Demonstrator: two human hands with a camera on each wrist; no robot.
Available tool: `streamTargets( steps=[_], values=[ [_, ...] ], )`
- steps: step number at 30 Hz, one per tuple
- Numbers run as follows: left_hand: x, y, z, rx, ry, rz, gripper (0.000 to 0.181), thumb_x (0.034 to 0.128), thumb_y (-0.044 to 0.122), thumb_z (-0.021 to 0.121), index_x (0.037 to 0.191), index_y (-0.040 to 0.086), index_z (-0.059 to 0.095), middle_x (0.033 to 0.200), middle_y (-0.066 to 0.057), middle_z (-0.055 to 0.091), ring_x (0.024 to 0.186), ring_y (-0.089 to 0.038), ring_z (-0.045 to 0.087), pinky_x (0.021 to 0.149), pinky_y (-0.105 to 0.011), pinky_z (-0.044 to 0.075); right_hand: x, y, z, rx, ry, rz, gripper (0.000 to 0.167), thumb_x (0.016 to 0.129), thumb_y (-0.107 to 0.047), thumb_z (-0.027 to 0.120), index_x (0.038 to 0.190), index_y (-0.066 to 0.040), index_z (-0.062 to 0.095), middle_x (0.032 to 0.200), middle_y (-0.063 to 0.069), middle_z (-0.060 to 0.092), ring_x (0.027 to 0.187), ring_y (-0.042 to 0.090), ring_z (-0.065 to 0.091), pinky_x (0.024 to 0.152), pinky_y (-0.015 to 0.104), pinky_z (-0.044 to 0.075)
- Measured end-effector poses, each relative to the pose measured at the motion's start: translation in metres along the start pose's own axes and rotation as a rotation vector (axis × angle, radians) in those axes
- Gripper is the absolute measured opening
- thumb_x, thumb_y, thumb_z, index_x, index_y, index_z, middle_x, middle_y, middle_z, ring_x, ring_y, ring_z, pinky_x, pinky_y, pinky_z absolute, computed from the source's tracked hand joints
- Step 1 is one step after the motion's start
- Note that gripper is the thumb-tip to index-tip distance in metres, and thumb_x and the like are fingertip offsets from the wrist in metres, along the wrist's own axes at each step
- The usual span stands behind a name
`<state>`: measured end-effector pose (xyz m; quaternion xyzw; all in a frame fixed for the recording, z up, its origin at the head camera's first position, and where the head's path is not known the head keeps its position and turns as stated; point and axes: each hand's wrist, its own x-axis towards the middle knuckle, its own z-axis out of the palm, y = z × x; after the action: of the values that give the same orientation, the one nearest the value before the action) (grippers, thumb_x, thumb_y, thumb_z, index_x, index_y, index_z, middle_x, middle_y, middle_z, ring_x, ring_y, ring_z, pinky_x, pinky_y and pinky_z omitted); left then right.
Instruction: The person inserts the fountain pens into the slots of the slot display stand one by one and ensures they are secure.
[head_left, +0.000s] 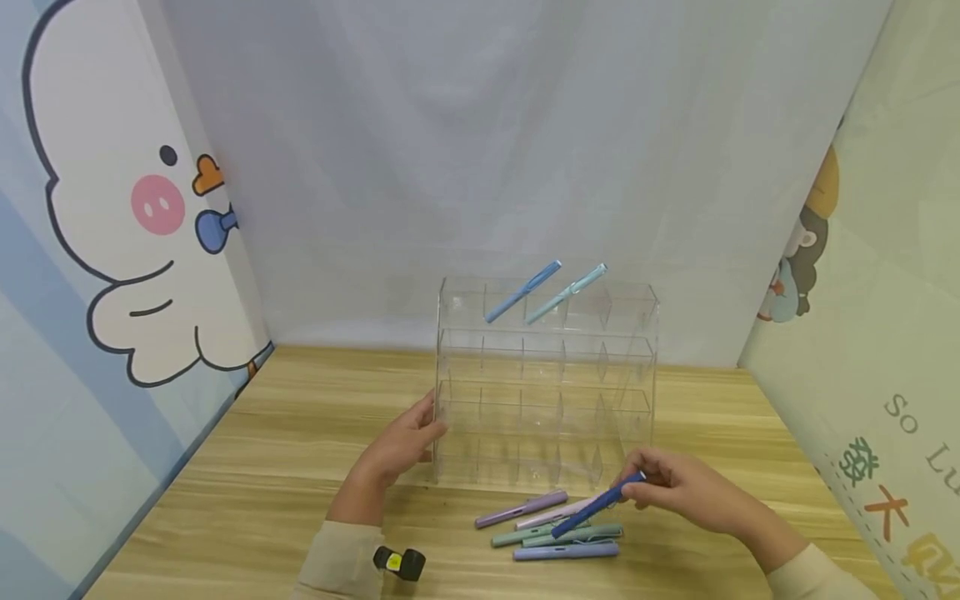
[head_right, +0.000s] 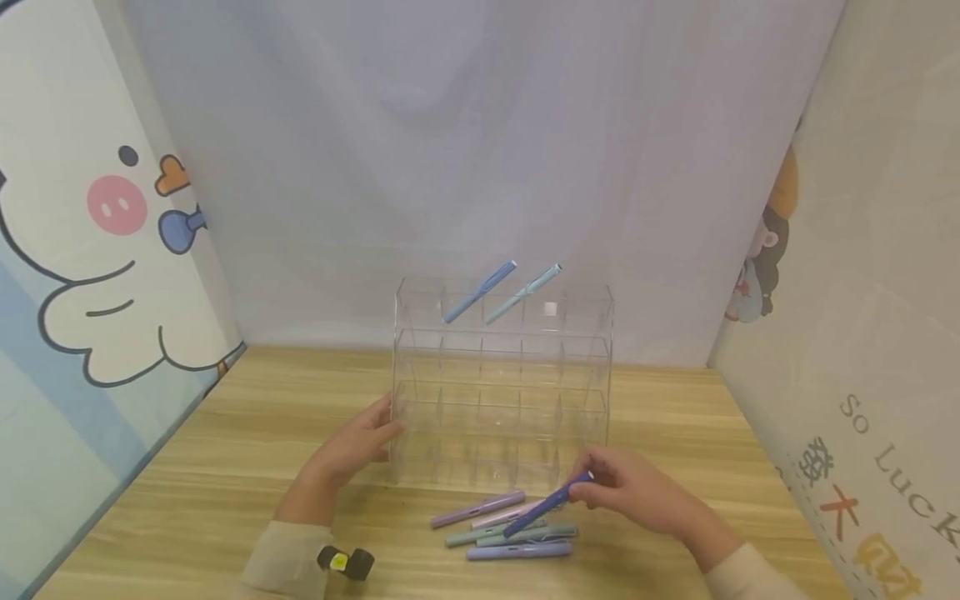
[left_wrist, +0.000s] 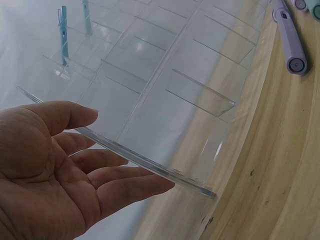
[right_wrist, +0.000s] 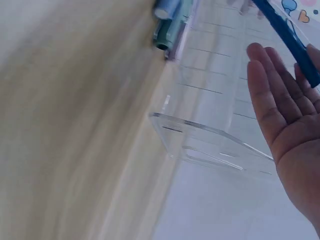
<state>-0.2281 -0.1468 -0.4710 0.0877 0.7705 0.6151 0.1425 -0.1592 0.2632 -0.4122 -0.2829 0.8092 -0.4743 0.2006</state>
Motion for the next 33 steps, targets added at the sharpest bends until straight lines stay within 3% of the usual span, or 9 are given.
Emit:
streamTargets(
  steps=[5, 9, 14, 20, 28, 33],
  values=[
    [0.000, -0.001, 0.000, 0.002, 0.002, 0.000, 0.064, 0.1044, 0.022, 0.048, 0.157, 0.036, 0.017, 0.162, -0.011, 0.025, 0.144, -0.038, 0.031, 0.102, -0.060, 0.043, 0.009, -0.010, -0.020, 0.102, 0.054, -0.071, 0.019, 0.103, -0.009, 0.049, 0.113, 0.007, 0.051, 0.115, 0.029, 0.064, 0.099, 0.022, 0.069, 0.084, 0.042, 0.057],
    [0.000, 0.000, 0.000, 0.011, 0.000, -0.005, 0.064, 0.1044, 0.023, 0.048, 0.158, 0.035, 0.016, 0.162, -0.010, 0.025, 0.145, -0.037, 0.030, 0.102, -0.060, 0.043, 0.015, -0.015, -0.036, 0.112, 0.108, -0.084, 0.021, 0.103, -0.009, 0.049, 0.114, 0.009, 0.050, 0.113, 0.028, 0.067, 0.100, 0.026, 0.070, 0.083, 0.046, 0.057],
    [0.001, 0.000, 0.000, 0.010, 0.002, -0.006, 0.065, 0.1040, 0.025, 0.049, 0.159, 0.032, 0.015, 0.161, -0.008, 0.027, 0.144, -0.037, 0.032, 0.101, -0.058, 0.044, 0.021, -0.025, -0.055, 0.080, 0.173, -0.063, 0.024, 0.104, -0.014, 0.049, 0.117, 0.006, 0.048, 0.107, 0.016, 0.072, 0.098, 0.030, 0.071, 0.081, 0.044, 0.058],
    [0.001, 0.000, 0.000, 0.007, -0.003, -0.011, 0.065, 0.1040, 0.025, 0.050, 0.158, 0.032, 0.016, 0.162, -0.007, 0.026, 0.144, -0.037, 0.032, 0.102, -0.059, 0.043, 0.031, -0.040, -0.079, 0.035, 0.277, -0.103, 0.026, 0.105, -0.017, 0.048, 0.122, 0.002, 0.048, 0.105, 0.011, 0.072, 0.100, 0.035, 0.069, 0.079, 0.040, 0.059],
    [0.000, 0.000, -0.001, 0.011, -0.008, -0.004, 0.064, 0.1046, 0.023, 0.048, 0.159, 0.031, 0.015, 0.162, -0.010, 0.025, 0.144, -0.038, 0.030, 0.102, -0.060, 0.043, 0.042, -0.061, -0.103, 0.006, 0.483, -0.106, 0.036, 0.103, -0.023, 0.052, 0.134, -0.009, 0.041, 0.105, 0.002, 0.073, 0.093, 0.022, 0.073, 0.077, 0.033, 0.060],
    [0.000, 0.002, 0.000, 0.008, -0.010, -0.007, 0.064, 0.1050, 0.023, 0.047, 0.159, 0.030, 0.014, 0.162, -0.010, 0.025, 0.145, -0.037, 0.030, 0.102, -0.059, 0.043, 0.053, -0.074, -0.113, 0.072, 0.606, -0.181, 0.039, 0.101, -0.021, 0.055, 0.133, -0.013, 0.036, 0.101, 0.006, 0.072, 0.089, 0.018, 0.073, 0.074, 0.032, 0.060]
  ],
)
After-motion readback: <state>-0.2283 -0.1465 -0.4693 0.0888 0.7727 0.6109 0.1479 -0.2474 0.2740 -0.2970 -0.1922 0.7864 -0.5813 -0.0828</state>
